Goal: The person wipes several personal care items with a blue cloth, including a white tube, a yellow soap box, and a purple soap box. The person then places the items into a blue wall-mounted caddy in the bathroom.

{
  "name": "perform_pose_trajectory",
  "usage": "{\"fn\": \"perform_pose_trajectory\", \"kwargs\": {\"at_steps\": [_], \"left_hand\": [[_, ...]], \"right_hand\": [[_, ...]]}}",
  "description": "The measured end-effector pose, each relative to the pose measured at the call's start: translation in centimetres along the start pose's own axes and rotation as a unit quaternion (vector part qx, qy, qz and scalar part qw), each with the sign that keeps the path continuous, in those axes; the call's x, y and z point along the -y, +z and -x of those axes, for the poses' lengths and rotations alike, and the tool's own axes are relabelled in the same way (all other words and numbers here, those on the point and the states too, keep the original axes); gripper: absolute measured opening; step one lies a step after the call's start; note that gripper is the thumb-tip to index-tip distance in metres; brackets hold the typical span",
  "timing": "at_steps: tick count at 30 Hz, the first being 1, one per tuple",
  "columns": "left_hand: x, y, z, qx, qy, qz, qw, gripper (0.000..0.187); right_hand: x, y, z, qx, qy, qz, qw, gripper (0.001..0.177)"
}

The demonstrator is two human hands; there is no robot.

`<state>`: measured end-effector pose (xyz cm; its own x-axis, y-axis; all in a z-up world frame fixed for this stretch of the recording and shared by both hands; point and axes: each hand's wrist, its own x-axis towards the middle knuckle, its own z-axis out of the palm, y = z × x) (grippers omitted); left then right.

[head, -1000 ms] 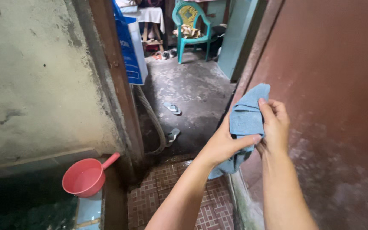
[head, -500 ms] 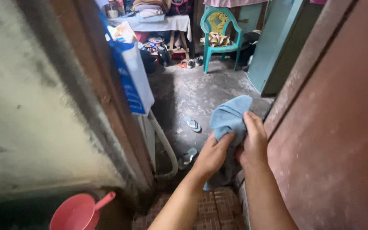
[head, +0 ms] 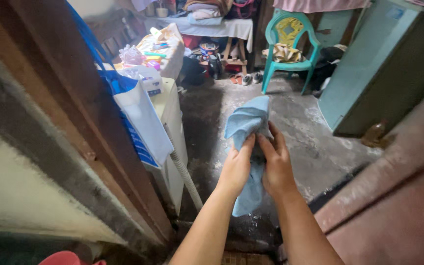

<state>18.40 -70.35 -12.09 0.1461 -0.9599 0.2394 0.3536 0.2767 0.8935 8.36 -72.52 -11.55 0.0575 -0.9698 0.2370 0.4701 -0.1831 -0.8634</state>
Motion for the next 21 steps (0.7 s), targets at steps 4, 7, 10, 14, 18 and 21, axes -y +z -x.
{"fn": "perform_pose_trajectory", "kwargs": {"at_steps": [4,7,10,14,18,21], "left_hand": [[1.8,-1.2,-5.9,-0.029,-0.021,0.004,0.999,0.051],[3.5,-1.8,-11.6,-0.038,-0.031,0.001,0.999,0.052],[4.2,-2.9,-18.3,-0.033,-0.032,0.004,0.999,0.053],[5.1,-5.2,-26.4,-0.021,-0.036,-0.024,0.999,0.053],[6.4,-6.2,-30.9,-0.011,-0.042,-0.055,0.998,0.053],[7.0,-6.9,-33.1,-0.01,-0.041,-0.031,0.999,0.048]], "right_hand": [[-2.4,0.2,-5.3,0.049,-0.026,0.048,0.997,0.062],[-4.1,0.2,-10.6,0.067,-0.024,0.084,0.994,0.056],[-5.8,1.0,-17.4,0.061,0.013,0.114,0.992,0.05],[-9.1,2.2,-25.9,0.057,0.051,0.053,0.996,0.051],[-12.0,2.1,-30.8,-0.005,0.065,0.057,0.996,0.051],[-13.3,2.2,-33.5,-0.021,0.073,0.077,0.994,0.045]]}}
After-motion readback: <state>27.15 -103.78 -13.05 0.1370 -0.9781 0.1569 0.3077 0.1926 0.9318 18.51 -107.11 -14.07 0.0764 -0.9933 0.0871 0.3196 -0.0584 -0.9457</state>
